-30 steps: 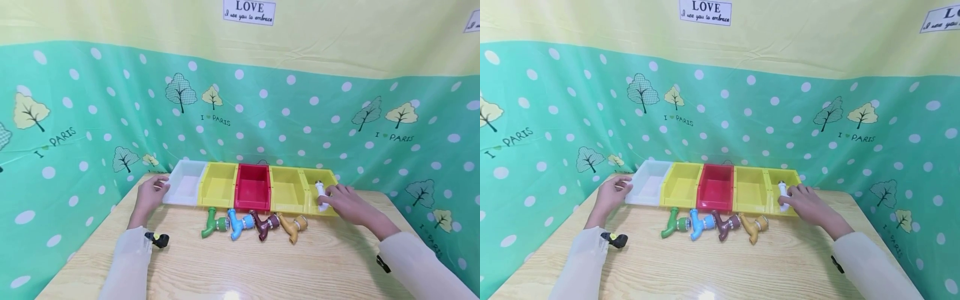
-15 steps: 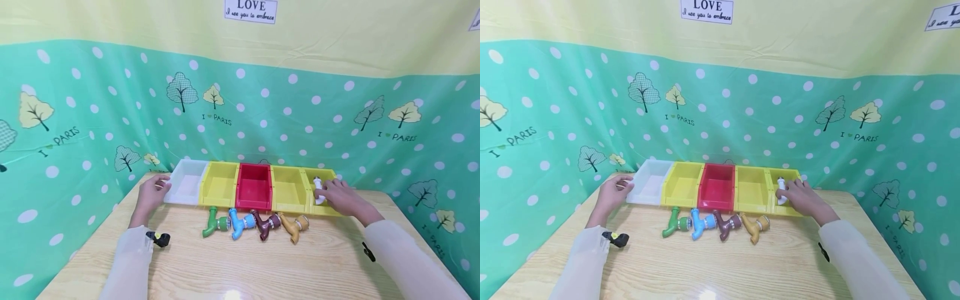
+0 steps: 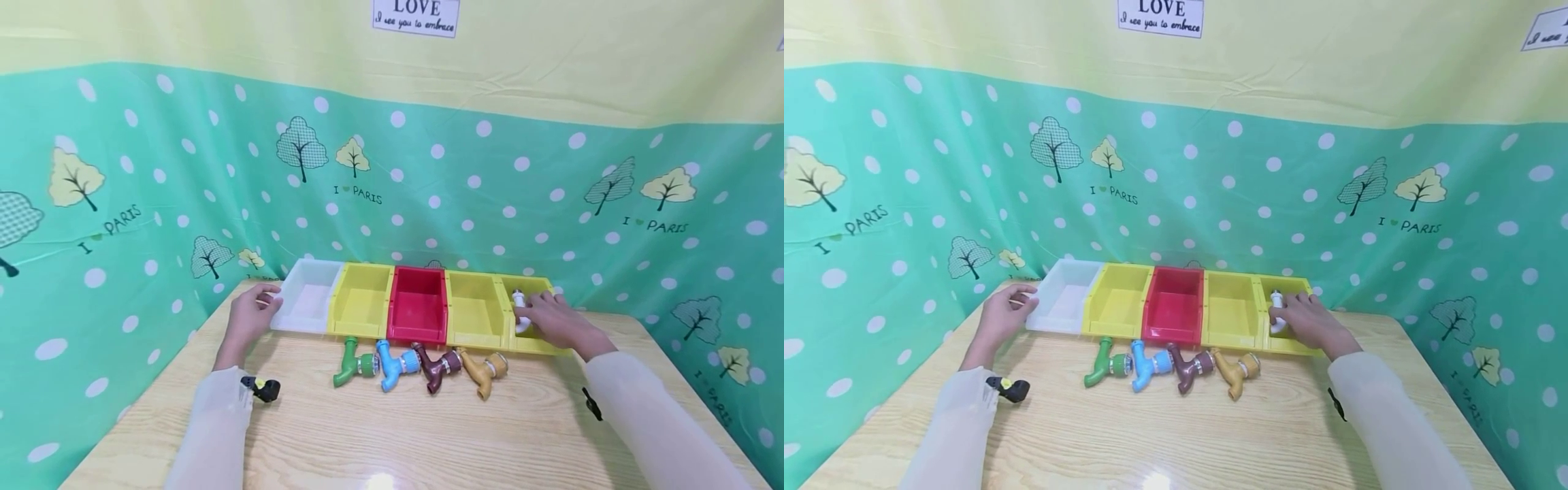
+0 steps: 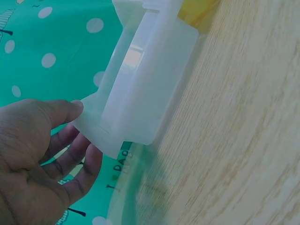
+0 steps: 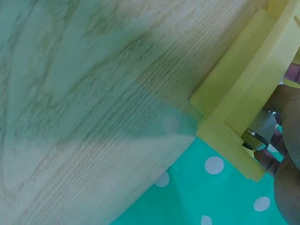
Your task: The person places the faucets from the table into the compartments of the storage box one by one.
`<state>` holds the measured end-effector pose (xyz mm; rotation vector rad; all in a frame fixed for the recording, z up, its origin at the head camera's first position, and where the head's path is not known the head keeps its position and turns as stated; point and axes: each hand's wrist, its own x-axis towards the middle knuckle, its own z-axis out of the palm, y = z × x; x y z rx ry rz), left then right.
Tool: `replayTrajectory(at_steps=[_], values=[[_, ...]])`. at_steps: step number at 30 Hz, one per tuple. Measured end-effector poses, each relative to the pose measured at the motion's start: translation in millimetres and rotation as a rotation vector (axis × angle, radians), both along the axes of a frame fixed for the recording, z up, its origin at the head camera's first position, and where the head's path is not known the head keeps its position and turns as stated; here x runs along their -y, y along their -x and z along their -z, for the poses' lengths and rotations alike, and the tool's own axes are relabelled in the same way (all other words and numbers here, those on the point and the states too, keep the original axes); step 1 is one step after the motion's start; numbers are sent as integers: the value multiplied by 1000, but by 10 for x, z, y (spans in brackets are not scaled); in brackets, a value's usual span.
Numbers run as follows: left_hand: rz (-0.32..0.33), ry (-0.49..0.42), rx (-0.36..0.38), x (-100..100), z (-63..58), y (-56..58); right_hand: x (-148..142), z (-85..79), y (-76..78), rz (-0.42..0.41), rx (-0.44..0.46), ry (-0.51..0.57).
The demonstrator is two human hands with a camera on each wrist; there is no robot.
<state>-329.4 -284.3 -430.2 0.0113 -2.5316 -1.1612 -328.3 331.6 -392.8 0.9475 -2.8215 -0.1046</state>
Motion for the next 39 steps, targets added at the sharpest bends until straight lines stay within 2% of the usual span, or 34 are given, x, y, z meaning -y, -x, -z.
replayTrajectory(at_steps=[7,18,25,33,39], values=[[-3,8,-23,8,13,7,42,12,23,27,50,-2],[-6,-10,12,8,31,5,66,47,63,26,106,8],[-4,-9,5,15,30,6,30,33,63,-49,72,32],[-6,-15,21,7,14,-8,7,-101,-105,-24,49,60],[-7,-14,22,0,7,-8,-16,-161,-270,-86,-52,69]])
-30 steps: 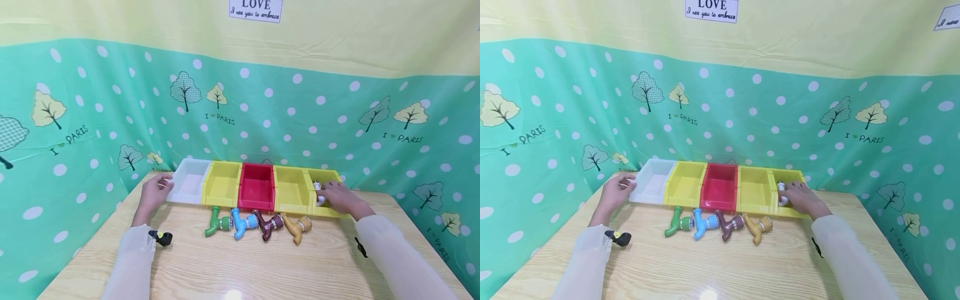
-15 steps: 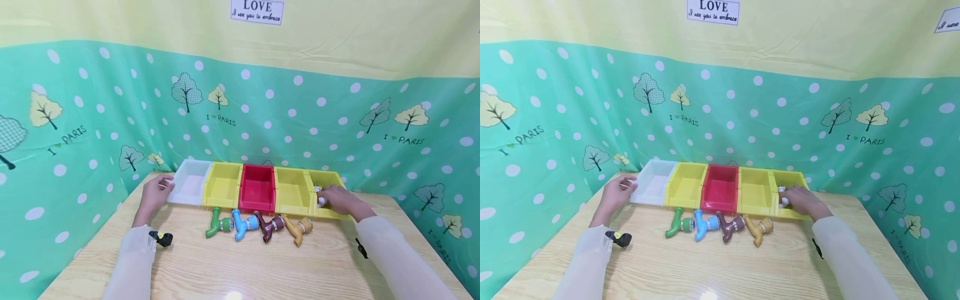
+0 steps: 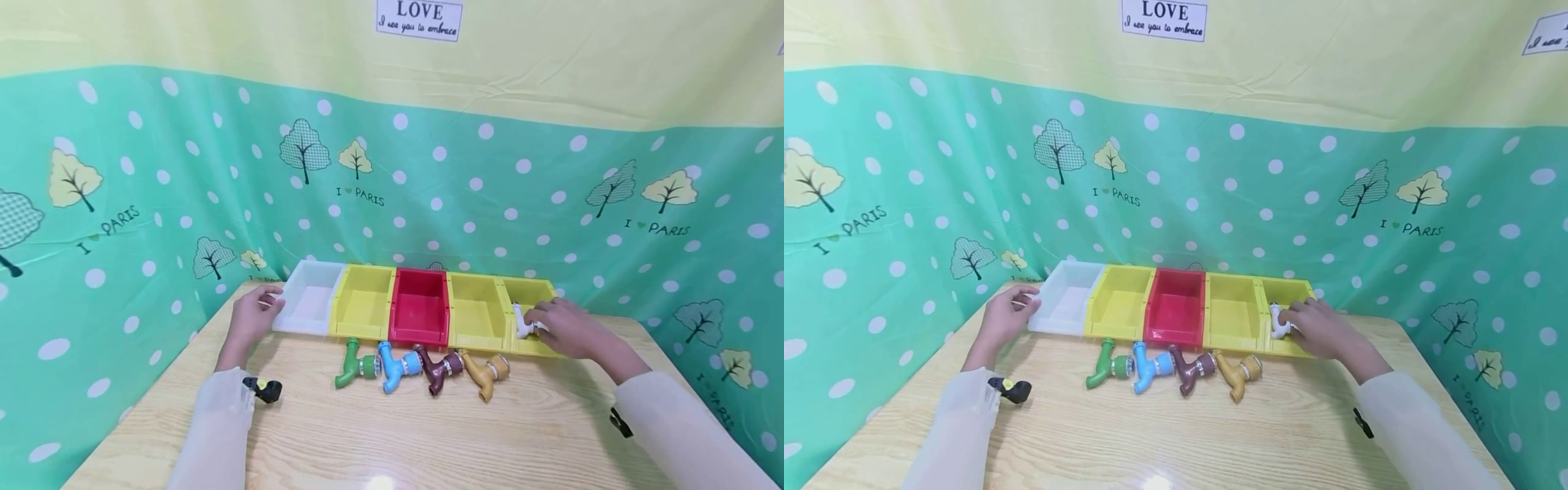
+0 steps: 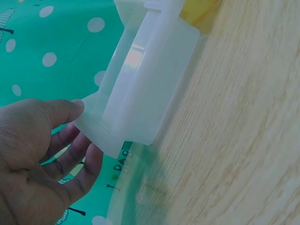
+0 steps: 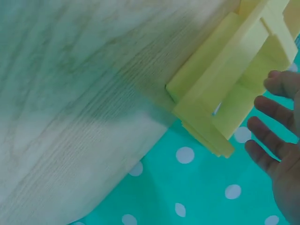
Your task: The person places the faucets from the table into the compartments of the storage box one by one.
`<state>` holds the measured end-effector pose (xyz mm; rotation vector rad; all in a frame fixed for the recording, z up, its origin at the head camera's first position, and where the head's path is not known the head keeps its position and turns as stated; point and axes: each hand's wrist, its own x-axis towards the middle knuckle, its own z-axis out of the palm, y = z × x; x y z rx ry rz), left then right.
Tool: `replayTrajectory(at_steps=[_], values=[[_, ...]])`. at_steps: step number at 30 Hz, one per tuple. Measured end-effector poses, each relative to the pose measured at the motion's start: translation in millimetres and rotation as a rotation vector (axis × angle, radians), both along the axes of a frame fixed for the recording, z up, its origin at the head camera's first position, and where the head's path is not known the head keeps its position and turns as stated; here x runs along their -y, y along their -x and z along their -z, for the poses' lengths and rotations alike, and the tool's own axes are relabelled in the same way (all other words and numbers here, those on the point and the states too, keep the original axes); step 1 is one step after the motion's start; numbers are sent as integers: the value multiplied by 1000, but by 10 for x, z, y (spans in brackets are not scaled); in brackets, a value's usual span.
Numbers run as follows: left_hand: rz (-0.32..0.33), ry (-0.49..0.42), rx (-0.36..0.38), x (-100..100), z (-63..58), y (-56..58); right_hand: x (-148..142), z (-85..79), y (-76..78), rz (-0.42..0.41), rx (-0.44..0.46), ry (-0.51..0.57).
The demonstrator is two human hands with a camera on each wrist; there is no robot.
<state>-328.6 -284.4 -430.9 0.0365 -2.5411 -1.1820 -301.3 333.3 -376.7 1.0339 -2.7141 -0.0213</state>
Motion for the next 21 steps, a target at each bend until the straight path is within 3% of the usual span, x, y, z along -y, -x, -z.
replayTrajectory(at_steps=[8,15,21], values=[[10,11,-16,21,13,5,27,45,-221,-64,-104,-3],[10,11,-11,24,10,12,131,133,-369,-72,-62,-29],[16,-4,-7,26,12,11,265,214,-454,-128,-46,-35]])
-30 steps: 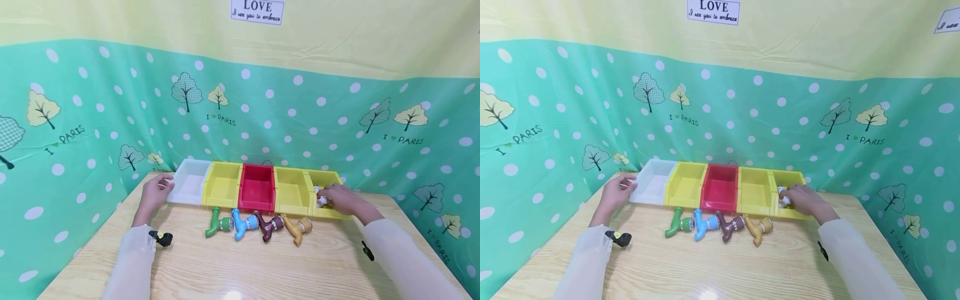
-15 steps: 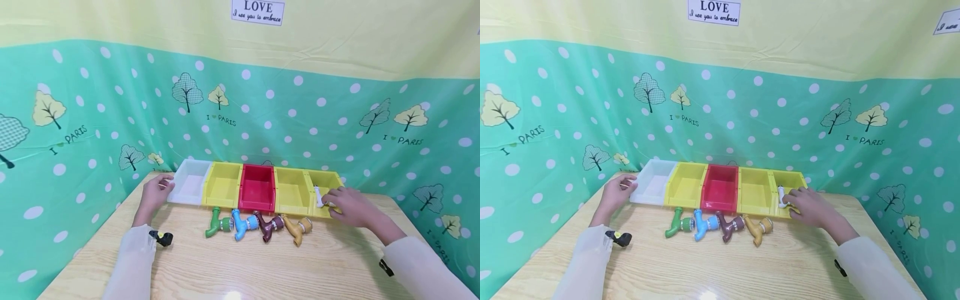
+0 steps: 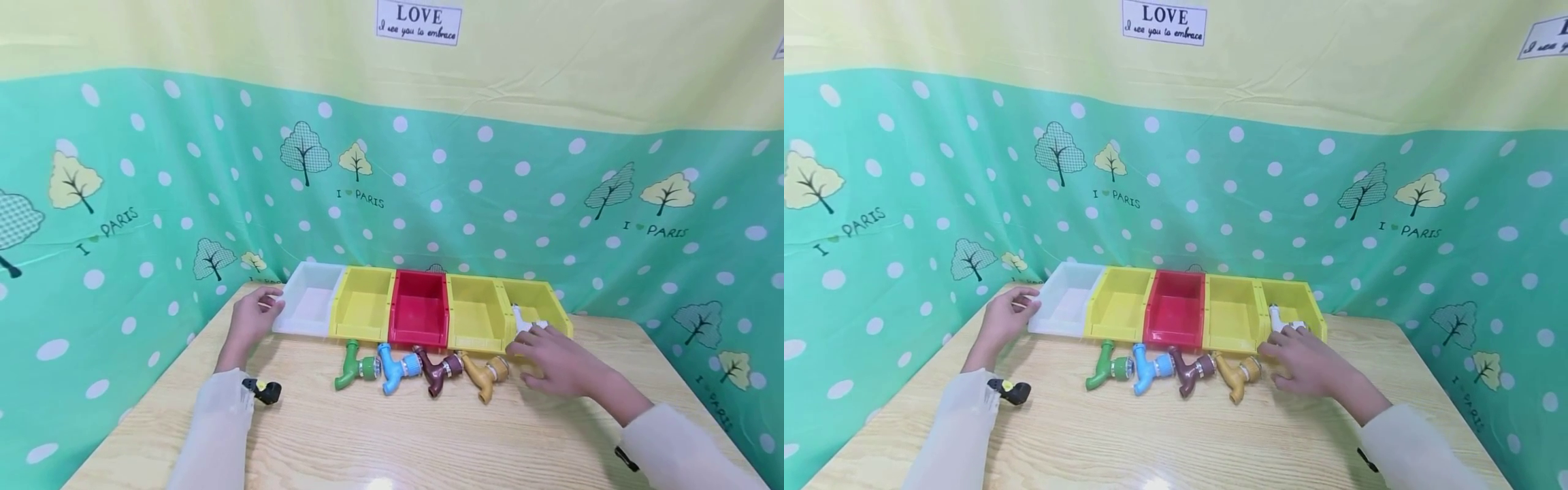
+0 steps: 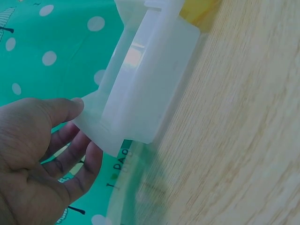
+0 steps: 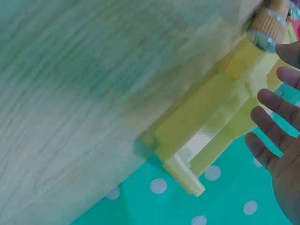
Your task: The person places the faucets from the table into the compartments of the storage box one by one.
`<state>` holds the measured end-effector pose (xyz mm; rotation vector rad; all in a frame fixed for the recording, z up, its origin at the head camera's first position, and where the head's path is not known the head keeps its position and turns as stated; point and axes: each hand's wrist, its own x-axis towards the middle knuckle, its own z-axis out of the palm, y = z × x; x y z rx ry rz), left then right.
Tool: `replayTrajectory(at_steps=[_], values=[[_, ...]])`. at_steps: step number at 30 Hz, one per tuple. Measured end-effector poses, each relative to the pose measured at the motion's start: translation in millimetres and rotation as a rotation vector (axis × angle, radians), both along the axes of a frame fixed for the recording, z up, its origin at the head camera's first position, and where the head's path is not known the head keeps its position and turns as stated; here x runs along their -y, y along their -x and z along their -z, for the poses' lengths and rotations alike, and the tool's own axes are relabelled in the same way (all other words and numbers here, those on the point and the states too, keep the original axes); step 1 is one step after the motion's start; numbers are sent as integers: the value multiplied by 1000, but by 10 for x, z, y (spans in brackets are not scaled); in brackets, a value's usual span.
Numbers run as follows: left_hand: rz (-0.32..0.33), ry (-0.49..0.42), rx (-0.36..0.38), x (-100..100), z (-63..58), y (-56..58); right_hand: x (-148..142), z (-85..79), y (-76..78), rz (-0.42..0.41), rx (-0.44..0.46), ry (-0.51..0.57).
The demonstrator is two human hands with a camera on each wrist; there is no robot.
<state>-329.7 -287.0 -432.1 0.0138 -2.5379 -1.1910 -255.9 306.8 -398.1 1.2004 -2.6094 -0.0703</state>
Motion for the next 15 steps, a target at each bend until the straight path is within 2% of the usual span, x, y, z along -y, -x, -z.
replayTrajectory(at_steps=[7,15], values=[[0,15,-20,11,11,-19,204,54,-91,-52,9,-35],[-1,9,-26,9,26,-1,378,101,-146,-56,66,-78]])
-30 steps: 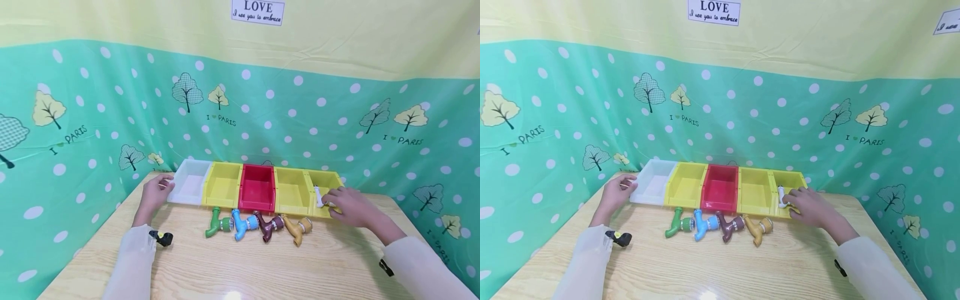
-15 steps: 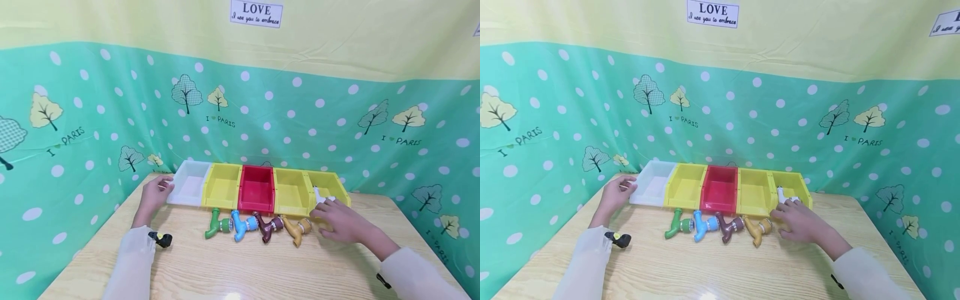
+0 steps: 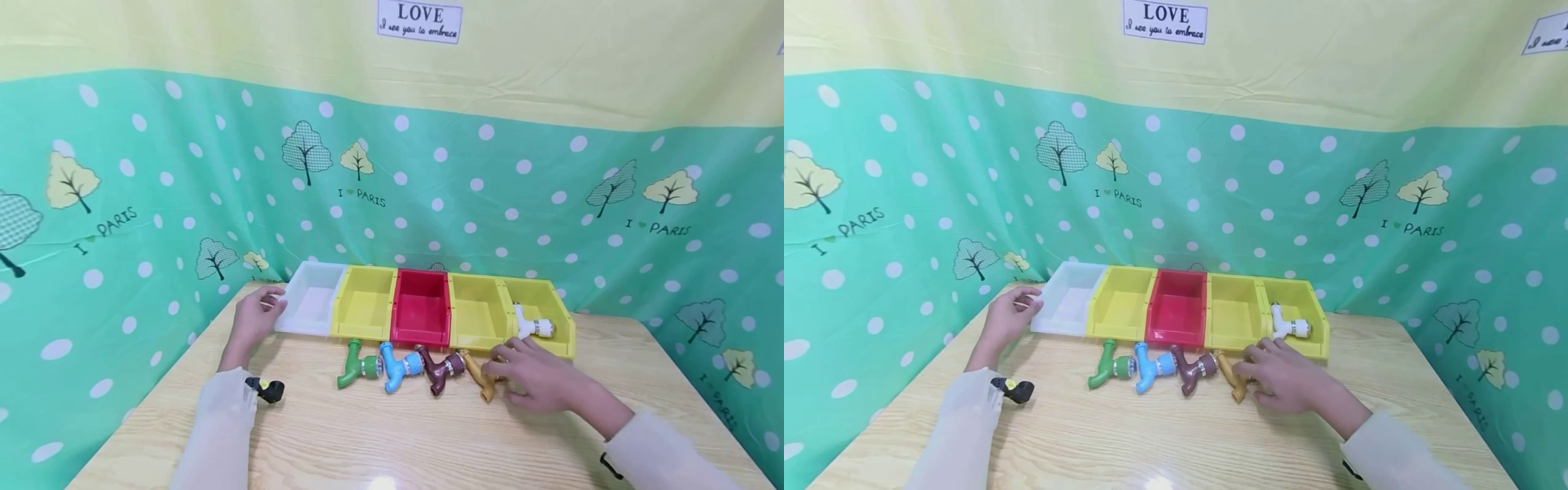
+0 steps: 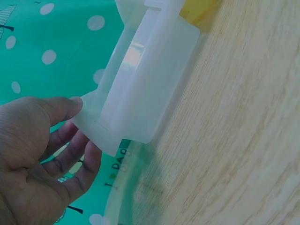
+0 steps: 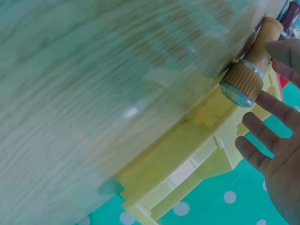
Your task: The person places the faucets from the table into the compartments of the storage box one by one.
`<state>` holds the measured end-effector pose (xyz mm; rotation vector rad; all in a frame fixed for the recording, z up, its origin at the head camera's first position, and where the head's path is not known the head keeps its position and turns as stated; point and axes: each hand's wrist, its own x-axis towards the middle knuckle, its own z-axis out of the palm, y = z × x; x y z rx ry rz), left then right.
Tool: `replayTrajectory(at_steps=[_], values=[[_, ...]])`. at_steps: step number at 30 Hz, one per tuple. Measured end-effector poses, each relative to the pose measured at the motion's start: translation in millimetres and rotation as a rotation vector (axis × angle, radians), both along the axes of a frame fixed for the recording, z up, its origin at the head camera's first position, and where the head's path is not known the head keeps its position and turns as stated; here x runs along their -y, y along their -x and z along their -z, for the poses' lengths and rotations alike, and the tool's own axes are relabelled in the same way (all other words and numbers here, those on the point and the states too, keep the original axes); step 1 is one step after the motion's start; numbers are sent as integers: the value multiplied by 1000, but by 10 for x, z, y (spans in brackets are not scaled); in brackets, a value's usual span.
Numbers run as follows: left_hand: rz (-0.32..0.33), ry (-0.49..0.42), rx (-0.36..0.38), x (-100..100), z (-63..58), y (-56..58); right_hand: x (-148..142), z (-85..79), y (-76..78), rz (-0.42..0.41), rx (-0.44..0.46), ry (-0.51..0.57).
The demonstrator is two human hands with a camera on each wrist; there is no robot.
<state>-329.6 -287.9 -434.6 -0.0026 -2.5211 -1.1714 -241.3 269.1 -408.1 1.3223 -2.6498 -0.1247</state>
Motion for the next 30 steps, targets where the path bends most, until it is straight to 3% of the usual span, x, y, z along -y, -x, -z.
replayTrajectory(at_steps=[7,30], values=[[-2,-25,12,-34,17,12,47,37,-12,-48,-6,20],[-5,-33,21,-44,-33,-25,225,1,-1,-38,105,4]])
